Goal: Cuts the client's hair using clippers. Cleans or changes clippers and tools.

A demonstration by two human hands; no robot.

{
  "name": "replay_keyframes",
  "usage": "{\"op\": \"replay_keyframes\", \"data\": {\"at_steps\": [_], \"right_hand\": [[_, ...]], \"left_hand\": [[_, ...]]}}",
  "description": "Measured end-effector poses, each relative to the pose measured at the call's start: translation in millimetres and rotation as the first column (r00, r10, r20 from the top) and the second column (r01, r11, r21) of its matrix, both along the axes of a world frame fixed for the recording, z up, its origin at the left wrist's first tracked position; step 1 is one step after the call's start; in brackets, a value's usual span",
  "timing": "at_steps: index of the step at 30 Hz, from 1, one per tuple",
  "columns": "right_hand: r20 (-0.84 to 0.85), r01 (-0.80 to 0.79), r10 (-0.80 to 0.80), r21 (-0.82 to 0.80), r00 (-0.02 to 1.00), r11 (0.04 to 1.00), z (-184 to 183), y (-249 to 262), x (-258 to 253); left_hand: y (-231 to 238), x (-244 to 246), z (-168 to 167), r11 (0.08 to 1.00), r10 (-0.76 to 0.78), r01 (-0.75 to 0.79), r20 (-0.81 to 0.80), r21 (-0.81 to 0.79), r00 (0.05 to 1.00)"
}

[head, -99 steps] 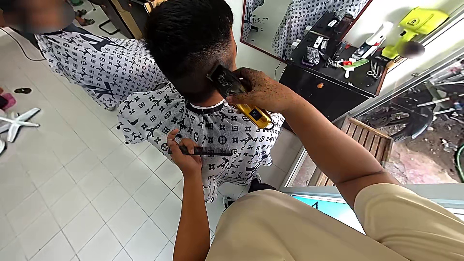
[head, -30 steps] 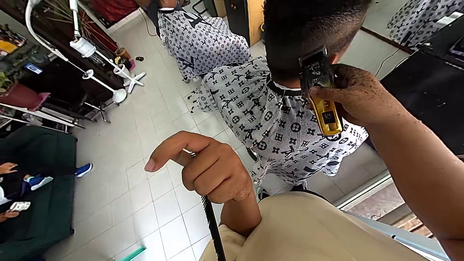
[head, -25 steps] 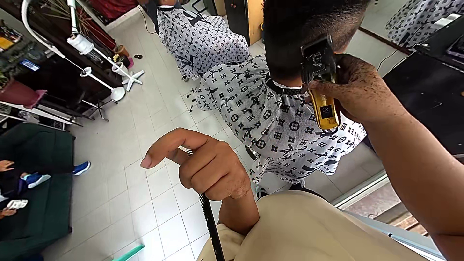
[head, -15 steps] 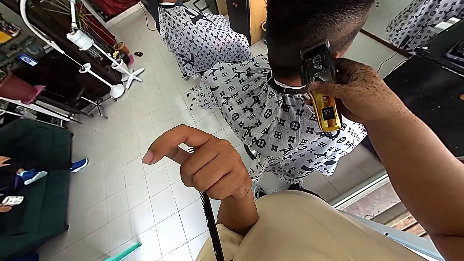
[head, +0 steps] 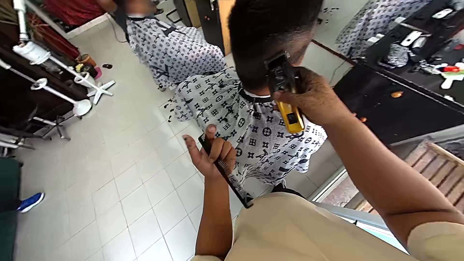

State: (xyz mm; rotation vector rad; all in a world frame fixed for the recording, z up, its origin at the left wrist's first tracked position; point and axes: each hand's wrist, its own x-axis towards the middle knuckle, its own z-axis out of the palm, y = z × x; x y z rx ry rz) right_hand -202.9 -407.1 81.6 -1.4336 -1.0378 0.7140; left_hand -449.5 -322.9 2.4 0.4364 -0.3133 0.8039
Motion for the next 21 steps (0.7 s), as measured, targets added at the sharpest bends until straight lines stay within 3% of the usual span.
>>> {"op": "replay_keyframes", "data": {"at_steps": [2, 5, 10, 13, 16, 21], "right_hand": [[-0.105, -0.020, 0.016, -0.038, 0.994, 0.999, -3, -2, 4], [-0.225, -0.071, 0.057, -0.053, 0.973, 0.996, -3, -5, 10], [-0.113, -0.055, 0.056, 0.012, 0.992, 0.998, -6, -2, 11], [-0.222, -0.095, 0.088, -0.018, 0.971, 0.995, -9, -2, 16], [-0.219, -0.109, 0.114, 0.034, 0.969, 0.993, -3, 0, 16], [-0.322, -0.161, 0.168, 0.049, 0.932, 0.986, -5, -1, 19]], "left_hand": [[3, 6, -29, 0.999, 0.020, -0.029, -0.219, -0.041, 0.976], [-2, 10, -51, 0.996, 0.041, -0.068, -0.365, -0.062, 0.930], [-2, 18, -69, 0.993, 0.113, -0.114, -0.353, 0.019, 0.929], [5, 22, -75, 0.993, 0.114, -0.095, -0.315, 0.076, 0.942], [9, 26, -76, 0.983, 0.137, -0.090, -0.312, 0.162, 0.940], [12, 30, -81, 0.925, 0.260, -0.129, -0.349, 0.358, 0.900]]}}
